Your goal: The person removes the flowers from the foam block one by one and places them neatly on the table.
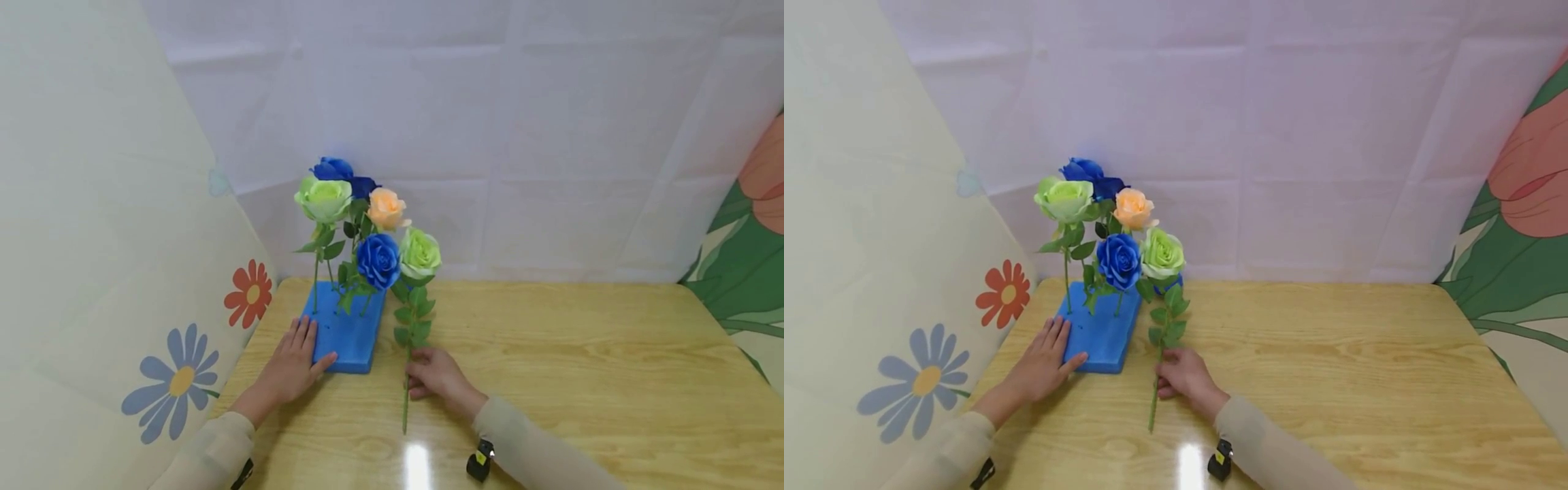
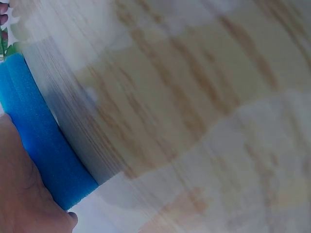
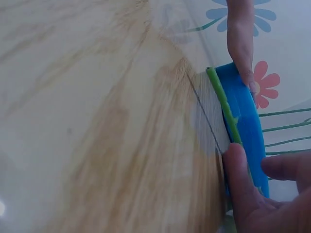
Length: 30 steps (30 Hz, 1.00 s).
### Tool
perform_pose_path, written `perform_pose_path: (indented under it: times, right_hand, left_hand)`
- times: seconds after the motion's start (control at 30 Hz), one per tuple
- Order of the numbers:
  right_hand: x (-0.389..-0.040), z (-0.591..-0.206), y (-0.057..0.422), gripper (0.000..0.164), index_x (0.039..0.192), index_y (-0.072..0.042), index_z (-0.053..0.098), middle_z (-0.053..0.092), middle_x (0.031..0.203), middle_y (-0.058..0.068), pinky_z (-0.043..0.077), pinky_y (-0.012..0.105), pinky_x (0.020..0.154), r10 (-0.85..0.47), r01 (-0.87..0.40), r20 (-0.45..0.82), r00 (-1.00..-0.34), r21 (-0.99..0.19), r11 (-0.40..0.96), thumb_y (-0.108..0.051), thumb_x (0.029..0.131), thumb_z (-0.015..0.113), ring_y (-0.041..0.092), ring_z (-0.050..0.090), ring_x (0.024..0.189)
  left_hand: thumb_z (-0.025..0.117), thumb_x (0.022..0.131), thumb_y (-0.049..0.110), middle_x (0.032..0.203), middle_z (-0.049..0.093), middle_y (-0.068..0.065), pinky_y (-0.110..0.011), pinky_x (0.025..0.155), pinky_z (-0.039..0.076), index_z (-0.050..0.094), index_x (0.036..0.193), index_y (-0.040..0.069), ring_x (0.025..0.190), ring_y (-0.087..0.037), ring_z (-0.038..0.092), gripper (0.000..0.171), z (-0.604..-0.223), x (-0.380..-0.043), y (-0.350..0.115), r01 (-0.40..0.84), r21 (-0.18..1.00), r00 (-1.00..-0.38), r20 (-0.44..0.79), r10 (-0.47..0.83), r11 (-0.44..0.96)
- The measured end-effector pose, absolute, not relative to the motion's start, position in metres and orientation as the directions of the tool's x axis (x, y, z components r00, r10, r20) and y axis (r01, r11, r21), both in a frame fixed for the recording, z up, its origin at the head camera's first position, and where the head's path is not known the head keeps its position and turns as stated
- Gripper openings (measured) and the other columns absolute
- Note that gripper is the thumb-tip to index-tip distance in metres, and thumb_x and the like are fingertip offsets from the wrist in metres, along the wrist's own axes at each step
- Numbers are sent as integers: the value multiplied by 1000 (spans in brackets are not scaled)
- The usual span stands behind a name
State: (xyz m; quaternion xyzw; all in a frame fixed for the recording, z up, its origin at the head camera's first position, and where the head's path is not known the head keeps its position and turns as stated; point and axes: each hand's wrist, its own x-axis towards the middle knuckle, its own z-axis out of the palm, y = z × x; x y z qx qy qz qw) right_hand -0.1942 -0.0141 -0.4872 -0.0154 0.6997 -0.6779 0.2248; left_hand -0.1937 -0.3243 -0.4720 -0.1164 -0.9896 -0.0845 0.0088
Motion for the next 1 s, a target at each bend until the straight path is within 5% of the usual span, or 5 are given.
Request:
perform_pose_path:
  times: [0.33, 0.67, 1.0]
  right_hand:
    - [-201, -477, -11, 38, 127, 10, 61, 73, 83, 16, 61, 33, 62, -300, 131, -193, -934, -968, 214, -1, 90, 62, 21, 71, 68]
    - [-224, -464, -13, 40, 132, 1, 63, 69, 123, 17, 59, 35, 81, -312, -82, -11, -950, -955, 284, -18, 97, 66, 26, 68, 100]
    - [-241, -464, -24, 48, 143, -4, 54, 61, 138, 16, 51, 47, 102, -352, -119, 55, -934, -979, 163, -19, 99, 65, 36, 58, 125]
  left_hand:
    - [42, 104, 59, 163, 15, -32, -62, 121, 16, 20, 156, -12, 151, -53, 10, 90, -473, -192, -325, 224, 163, -975, 38, 220, 961]
    - [44, 103, 58, 163, 16, -33, -63, 121, 17, 21, 155, -12, 150, -53, 11, 90, -471, -190, -324, 222, 178, -975, 38, 218, 959]
    - [41, 103, 61, 163, 16, -32, -62, 121, 18, 22, 156, -11, 150, -53, 12, 92, -473, -193, -324, 226, 160, -974, 46, 221, 961]
